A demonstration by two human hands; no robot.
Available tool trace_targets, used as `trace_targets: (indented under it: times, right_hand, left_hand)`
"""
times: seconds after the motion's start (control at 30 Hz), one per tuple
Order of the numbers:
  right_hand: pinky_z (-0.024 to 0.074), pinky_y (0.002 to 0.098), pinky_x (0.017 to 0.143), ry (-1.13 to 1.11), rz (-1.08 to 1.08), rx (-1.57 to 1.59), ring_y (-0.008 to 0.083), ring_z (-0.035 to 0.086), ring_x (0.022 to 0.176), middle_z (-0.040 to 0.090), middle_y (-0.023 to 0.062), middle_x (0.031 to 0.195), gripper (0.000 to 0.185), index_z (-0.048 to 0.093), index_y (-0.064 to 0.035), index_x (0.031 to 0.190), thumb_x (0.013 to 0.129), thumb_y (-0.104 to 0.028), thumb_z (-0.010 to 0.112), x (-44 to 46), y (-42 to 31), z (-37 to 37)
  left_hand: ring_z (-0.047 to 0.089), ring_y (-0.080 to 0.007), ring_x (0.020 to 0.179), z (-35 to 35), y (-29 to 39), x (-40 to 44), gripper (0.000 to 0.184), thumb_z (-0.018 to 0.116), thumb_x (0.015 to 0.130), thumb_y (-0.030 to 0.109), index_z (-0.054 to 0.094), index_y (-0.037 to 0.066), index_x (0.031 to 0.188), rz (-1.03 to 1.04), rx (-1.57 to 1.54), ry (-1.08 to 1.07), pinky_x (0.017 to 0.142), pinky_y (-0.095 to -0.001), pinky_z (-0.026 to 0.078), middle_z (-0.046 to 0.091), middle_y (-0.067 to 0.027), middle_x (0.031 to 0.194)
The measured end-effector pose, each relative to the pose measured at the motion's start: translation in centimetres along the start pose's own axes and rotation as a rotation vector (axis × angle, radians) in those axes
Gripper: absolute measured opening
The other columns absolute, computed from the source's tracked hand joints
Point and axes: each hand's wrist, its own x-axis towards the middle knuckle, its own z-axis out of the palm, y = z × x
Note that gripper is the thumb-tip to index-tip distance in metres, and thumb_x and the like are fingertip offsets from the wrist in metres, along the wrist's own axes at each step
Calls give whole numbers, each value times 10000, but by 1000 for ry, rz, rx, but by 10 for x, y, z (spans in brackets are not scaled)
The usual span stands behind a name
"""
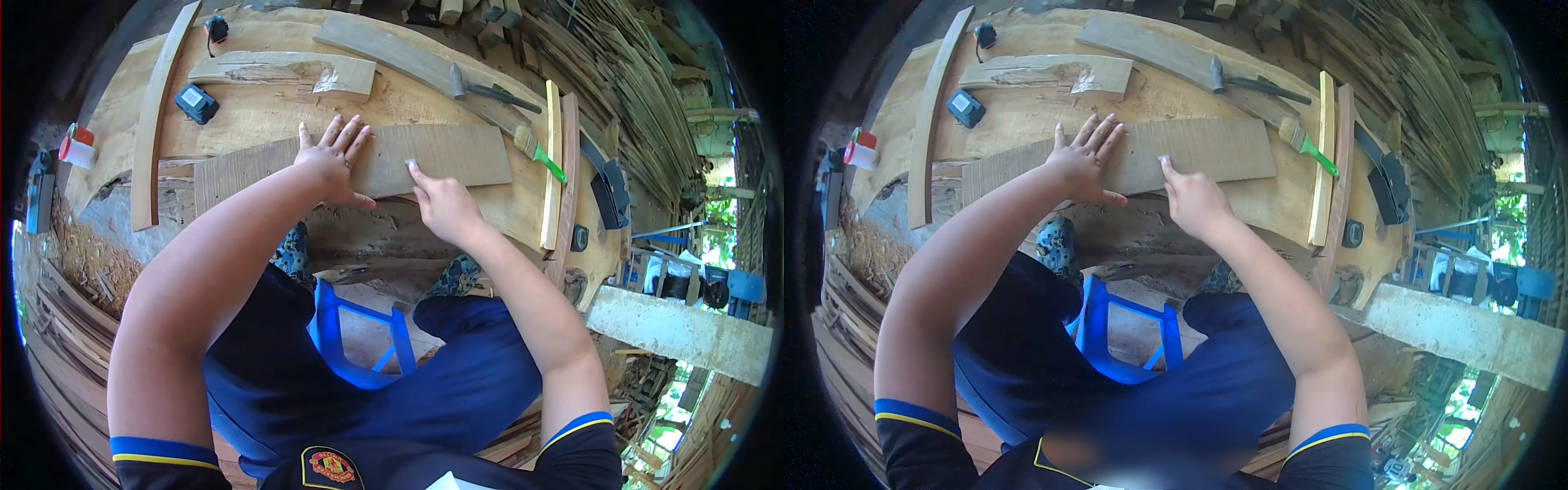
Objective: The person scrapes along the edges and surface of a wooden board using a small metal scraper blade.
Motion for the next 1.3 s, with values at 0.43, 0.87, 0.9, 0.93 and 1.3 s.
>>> trace_targets:
  times: [0.43,0.87,0.9,0.93,1.3]
  right_hand:
    - [536,504,776,16,54,56,447,672,828,679,282,900,410,605,-64,1364,962,-136,571,14,3,-3]
    - [547,504,845,102,53,-12,408,681,961,705,236,1011,401,605,-54,1352,977,-173,526,67,14,6]
    - [556,509,829,112,30,-30,396,689,948,719,214,985,403,600,-61,1356,985,-190,510,63,14,5]
    - [555,510,829,96,40,-26,398,690,943,719,215,983,407,597,-64,1362,984,-190,511,55,15,5]
    - [552,478,806,117,37,24,427,689,865,699,253,992,400,609,-67,1362,977,-157,548,35,32,0]
  left_hand:
    - [-14,-331,1570,5,7,3,1343,574,717,889,-50,123,1627,-42,26,9,1201,-674,130,-26,-89,1709]
    - [-28,-330,1569,-9,20,6,1352,569,720,896,-112,151,1620,-122,57,-107,1187,-701,99,-88,-66,1708]
    - [-26,-333,1569,-5,19,6,1351,564,721,899,-113,151,1619,-112,52,-89,1187,-703,99,-87,-68,1707]
    - [-23,-336,1569,-3,16,5,1349,559,722,901,-114,151,1619,-101,46,-69,1186,-704,99,-85,-71,1707]
    - [-39,-337,1567,-7,22,13,1358,561,715,906,-126,157,1616,-136,77,-130,1187,-705,106,-95,-64,1706]
